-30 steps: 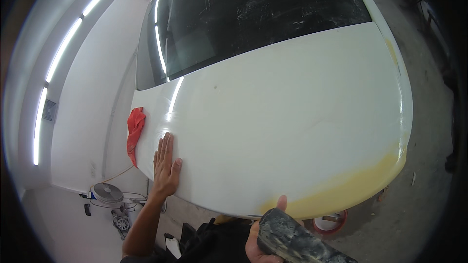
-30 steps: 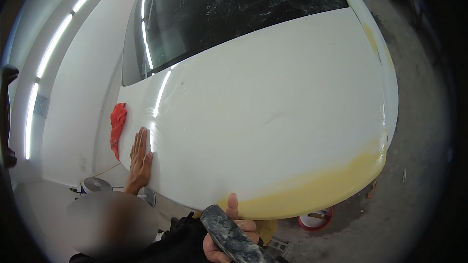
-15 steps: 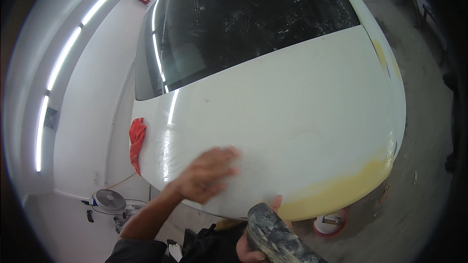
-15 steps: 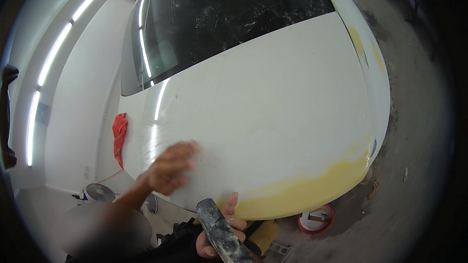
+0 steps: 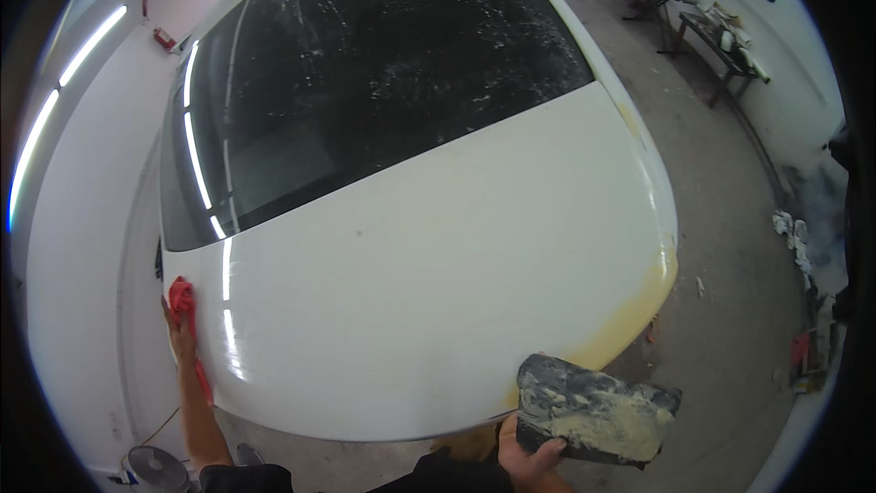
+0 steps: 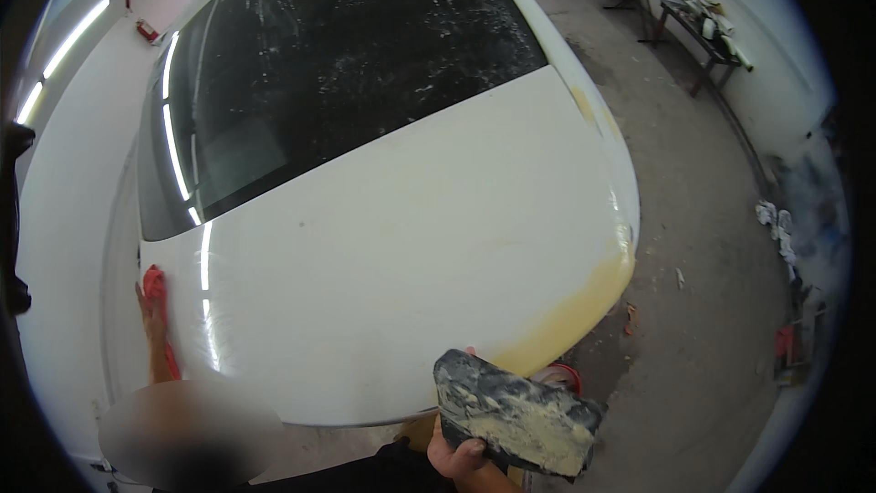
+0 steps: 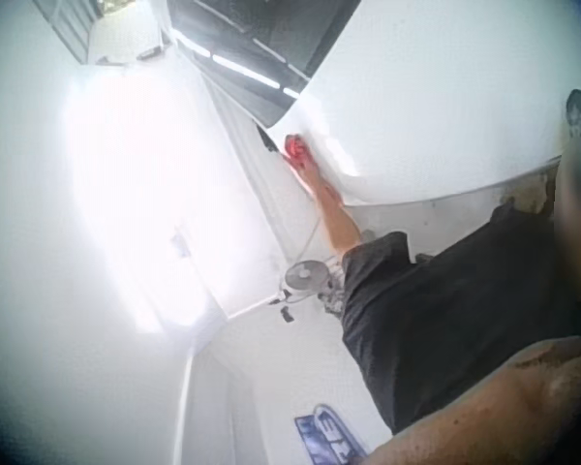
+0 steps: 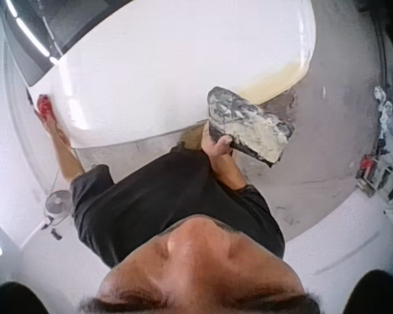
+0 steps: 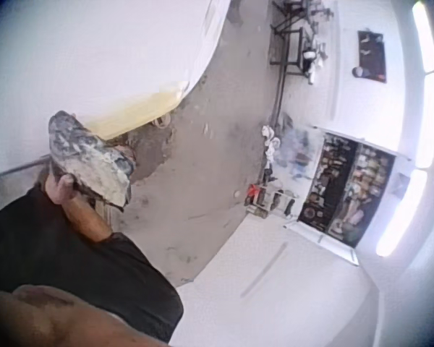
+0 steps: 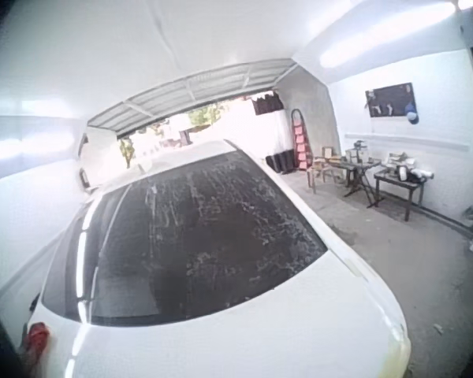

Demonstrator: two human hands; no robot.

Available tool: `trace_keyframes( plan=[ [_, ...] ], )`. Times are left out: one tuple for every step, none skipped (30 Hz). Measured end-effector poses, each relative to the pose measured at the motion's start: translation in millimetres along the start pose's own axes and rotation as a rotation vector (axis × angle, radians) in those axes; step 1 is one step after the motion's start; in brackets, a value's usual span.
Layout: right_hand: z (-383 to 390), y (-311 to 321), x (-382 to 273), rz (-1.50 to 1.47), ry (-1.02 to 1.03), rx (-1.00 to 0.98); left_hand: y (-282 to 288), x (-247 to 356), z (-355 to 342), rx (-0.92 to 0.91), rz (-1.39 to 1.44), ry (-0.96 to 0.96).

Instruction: The person sands the rear trunk lid of a white car using a sanding block and wipes the surface with a red cloth. The person repeatedly sands and wipes the same area, checking the surface with their hand.

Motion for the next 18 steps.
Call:
trace_keyframes(
  plan=[
    [2.2,8.7,0.0,0.18,0.033,0.077,-9.3,-5.1,-12.6,-0.07,0.086,-0.012],
    [3.2,15.8,-0.6,0.356,0.063,0.15,-16.6,-10.4,-20.4,-0.101,0.182,0.205],
    [2.7,21.0,-1.8,0.519,0.087,0.222,-23.4,-6.3,-24.5,-0.117,0.119,0.197],
    [0.8,24.1,-3.6,0.672,0.101,0.291,-23.8,1.5,-24.3,-0.063,-0.023,0.299],
    [-2.1,24.1,-8.2,0.902,0.233,0.347,-29.8,19.5,-21.6,-0.097,0.013,0.174],
    [-5.3,19.4,-14.5,1.147,0.515,0.341,-38.2,42.8,-16.4,-0.114,0.006,0.138],
    [-7.0,10.5,-20.0,1.443,0.936,0.288,-41.9,70.4,-5.6,-0.144,-0.035,0.162],
    [-7.6,0.7,-21.6,1.717,1.401,0.187,-51.1,105.0,7.9,-0.147,0.004,0.117],
    [-11.8,-5.3,-22.1,1.934,1.621,0.135,-62.1,144.7,17.6,-0.15,0.007,0.066],
    [-17.1,-9.7,-24.0,2.101,1.782,0.186,-74.0,188.9,28.0,-0.138,0.001,-0.072],
    [-22.3,-13.8,-25.9,2.144,1.946,0.151,-85.2,233.0,43.0,-0.154,0.147,-0.119],
    [-29.5,-16.3,-31.2,2.103,1.877,0.184,-95.6,275.1,54.0,-0.169,0.082,-0.112],
    [-35.1,-18.1,-36.3,1.942,1.851,0.084,-104.4,317.1,73.2,-0.145,0.015,-0.177],
    [-39.8,-19.5,-41.2,1.793,1.878,-0.038,-111.4,354.7,90.5,-0.194,-0.011,-0.172],
    [-47.0,-20.1,-46.9,1.747,1.762,-0.163,-118.1,390.2,109.9,-0.243,-0.014,-0.136],
    [-54.2,-20.2,-54.8,1.621,1.661,-0.292,-122.4,426.1,131.2,-0.253,0.012,-0.204],
    [-64.9,-19.1,-65.9,1.473,1.459,-0.316,-124.9,457.4,150.4,-0.263,0.019,-0.208],
    [-77.9,-17.8,-79.2,1.27,1.269,-0.335,-123.2,485.9,170.7,-0.292,0.046,-0.247]
  ],
)
Point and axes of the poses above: each hand's wrist, its own z-axis away from the middle knuckle, its own y-axis out of the back of the hand, x = y × z, the point moved 2 cm from there along -z, towards the middle knuckle, and after that the axes turned 1 degree about -x, right-handed, at the moved point
